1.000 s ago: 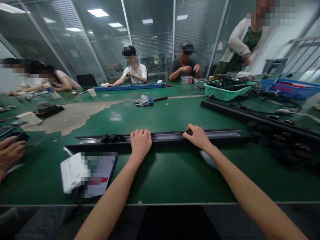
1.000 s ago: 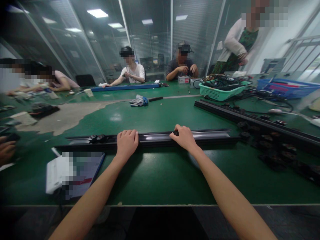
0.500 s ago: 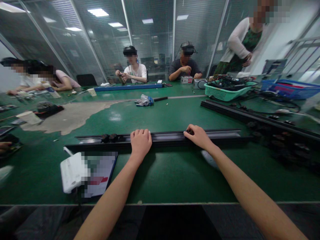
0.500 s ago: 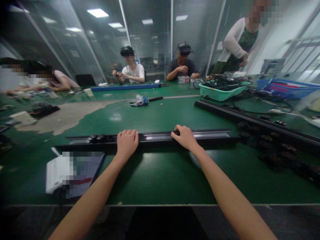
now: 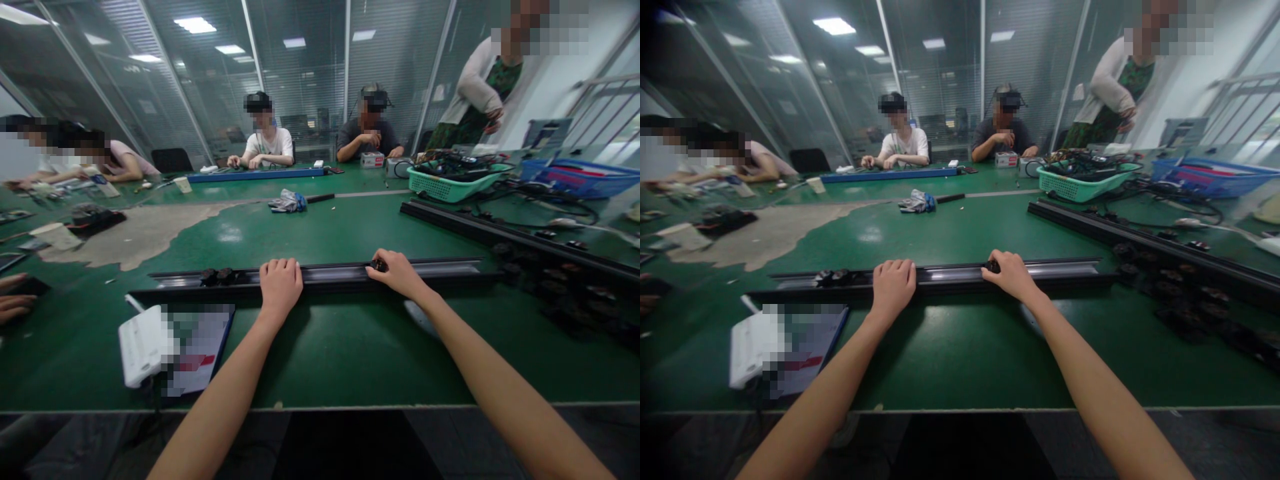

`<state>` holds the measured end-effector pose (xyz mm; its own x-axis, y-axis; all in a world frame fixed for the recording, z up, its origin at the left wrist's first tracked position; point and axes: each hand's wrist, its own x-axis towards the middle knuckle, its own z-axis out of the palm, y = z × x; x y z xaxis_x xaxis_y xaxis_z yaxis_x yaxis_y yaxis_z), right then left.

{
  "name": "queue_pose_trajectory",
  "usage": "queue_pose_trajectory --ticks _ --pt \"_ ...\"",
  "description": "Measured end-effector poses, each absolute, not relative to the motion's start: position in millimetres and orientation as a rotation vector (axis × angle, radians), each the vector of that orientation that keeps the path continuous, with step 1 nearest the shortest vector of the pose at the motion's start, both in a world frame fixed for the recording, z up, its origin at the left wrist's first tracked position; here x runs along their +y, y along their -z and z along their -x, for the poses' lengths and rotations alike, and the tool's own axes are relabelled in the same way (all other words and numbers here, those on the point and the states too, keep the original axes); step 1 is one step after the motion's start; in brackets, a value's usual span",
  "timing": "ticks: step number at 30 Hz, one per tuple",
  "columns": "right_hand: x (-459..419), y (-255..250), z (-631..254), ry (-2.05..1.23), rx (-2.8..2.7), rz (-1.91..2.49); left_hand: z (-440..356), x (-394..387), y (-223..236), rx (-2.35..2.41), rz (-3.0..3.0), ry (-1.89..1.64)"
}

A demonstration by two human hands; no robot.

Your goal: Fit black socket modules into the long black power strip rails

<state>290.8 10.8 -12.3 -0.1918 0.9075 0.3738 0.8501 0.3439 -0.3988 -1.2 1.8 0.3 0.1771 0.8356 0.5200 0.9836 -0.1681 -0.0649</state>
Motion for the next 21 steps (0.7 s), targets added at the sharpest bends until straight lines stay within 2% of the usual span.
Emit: queue_pose_trajectory --ticks 21 --pt "7.6 11.7 -287.3 -0.009 -2.073 1.608 1.1 1.3 -0.8 -1.729 2.099 0.561"
